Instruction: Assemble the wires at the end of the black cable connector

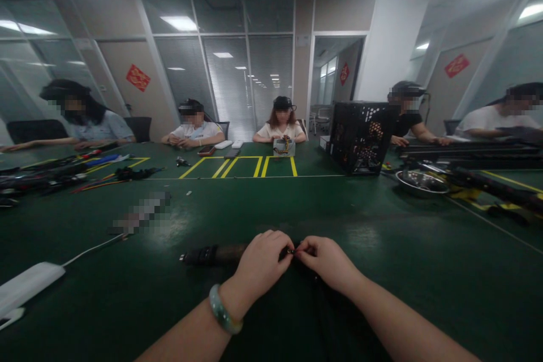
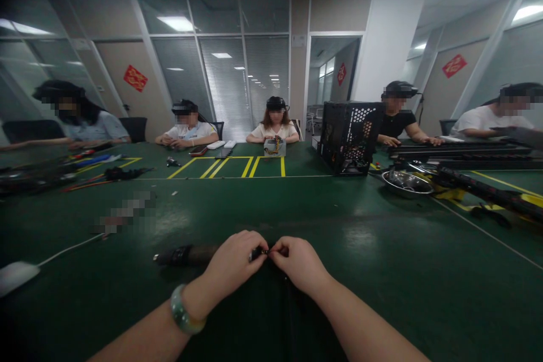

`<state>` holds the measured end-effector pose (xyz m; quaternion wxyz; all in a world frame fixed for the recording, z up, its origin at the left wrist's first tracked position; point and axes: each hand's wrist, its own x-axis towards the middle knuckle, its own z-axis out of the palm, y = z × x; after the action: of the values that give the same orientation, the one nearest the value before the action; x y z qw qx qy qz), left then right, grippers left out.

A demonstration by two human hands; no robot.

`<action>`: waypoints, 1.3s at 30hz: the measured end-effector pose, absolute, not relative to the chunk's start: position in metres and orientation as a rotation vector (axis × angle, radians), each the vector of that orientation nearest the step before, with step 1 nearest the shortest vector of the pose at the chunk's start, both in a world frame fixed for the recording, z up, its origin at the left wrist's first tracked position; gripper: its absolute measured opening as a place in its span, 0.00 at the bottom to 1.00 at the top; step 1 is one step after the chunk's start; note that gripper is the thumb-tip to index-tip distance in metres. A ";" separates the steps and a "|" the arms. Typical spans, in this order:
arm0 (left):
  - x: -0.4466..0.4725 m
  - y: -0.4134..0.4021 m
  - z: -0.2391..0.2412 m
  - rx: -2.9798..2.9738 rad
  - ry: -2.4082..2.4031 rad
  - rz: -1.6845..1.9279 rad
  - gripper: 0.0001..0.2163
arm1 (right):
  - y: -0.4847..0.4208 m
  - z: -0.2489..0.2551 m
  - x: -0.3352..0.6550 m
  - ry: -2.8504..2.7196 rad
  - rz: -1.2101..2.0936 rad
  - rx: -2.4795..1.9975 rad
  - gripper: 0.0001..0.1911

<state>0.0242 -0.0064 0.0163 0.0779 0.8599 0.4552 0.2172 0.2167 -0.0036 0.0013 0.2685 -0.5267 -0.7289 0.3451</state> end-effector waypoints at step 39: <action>0.024 -0.003 0.013 2.545 1.419 0.597 0.04 | -0.004 -0.006 0.217 -1.817 0.909 -1.418 0.05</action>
<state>0.0242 -0.0033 0.0128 0.0833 0.8527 0.4754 0.2000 0.2168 -0.0035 -0.0063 0.3259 -0.5411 -0.6934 0.3467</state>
